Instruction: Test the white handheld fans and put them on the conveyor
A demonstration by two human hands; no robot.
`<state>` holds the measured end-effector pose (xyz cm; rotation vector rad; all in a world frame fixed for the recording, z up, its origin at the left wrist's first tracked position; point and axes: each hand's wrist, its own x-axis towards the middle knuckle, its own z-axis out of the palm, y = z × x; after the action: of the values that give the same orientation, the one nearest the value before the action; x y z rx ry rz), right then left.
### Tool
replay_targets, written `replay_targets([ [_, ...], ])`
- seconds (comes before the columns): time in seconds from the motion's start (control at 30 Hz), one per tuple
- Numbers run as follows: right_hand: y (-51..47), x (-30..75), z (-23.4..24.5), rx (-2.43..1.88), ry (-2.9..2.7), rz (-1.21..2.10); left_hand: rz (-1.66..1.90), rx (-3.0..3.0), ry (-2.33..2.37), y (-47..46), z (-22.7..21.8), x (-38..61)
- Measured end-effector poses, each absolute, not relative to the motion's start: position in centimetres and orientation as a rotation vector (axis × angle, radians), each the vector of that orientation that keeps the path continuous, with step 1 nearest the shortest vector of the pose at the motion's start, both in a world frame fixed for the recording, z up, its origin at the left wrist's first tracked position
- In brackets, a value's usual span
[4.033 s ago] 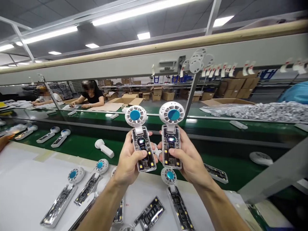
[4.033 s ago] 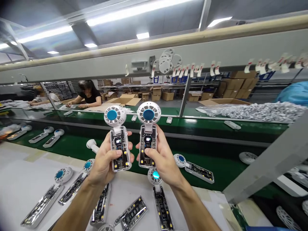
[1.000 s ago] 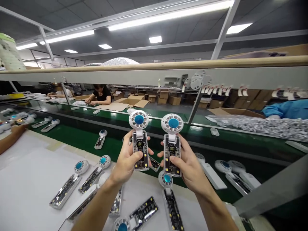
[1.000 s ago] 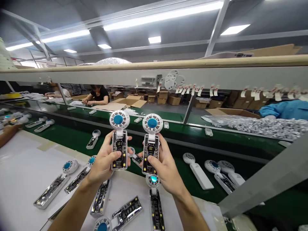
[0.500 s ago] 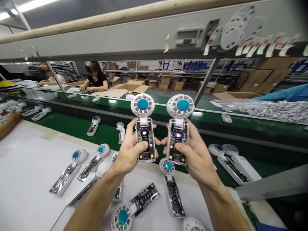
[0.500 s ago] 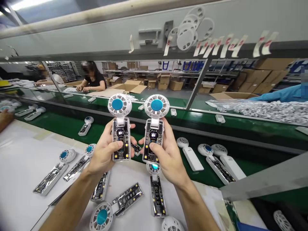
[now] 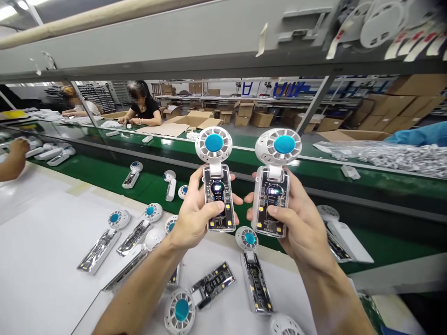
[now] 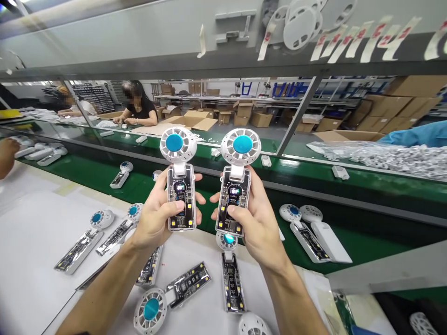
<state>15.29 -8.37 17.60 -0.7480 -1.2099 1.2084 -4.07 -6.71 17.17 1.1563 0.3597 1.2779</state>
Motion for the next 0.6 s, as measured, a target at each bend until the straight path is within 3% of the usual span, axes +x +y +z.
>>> replay_targets([
  [0.47,-8.5,15.3,17.1,-0.710,-1.215,1.153,1.278,1.118,0.363,-6.7,17.1,-3.7],
  [0.6,-8.7,14.3,17.4,-0.655,-1.183,0.996,1.375,1.206,0.362,-7.1,16.6,-3.5],
])
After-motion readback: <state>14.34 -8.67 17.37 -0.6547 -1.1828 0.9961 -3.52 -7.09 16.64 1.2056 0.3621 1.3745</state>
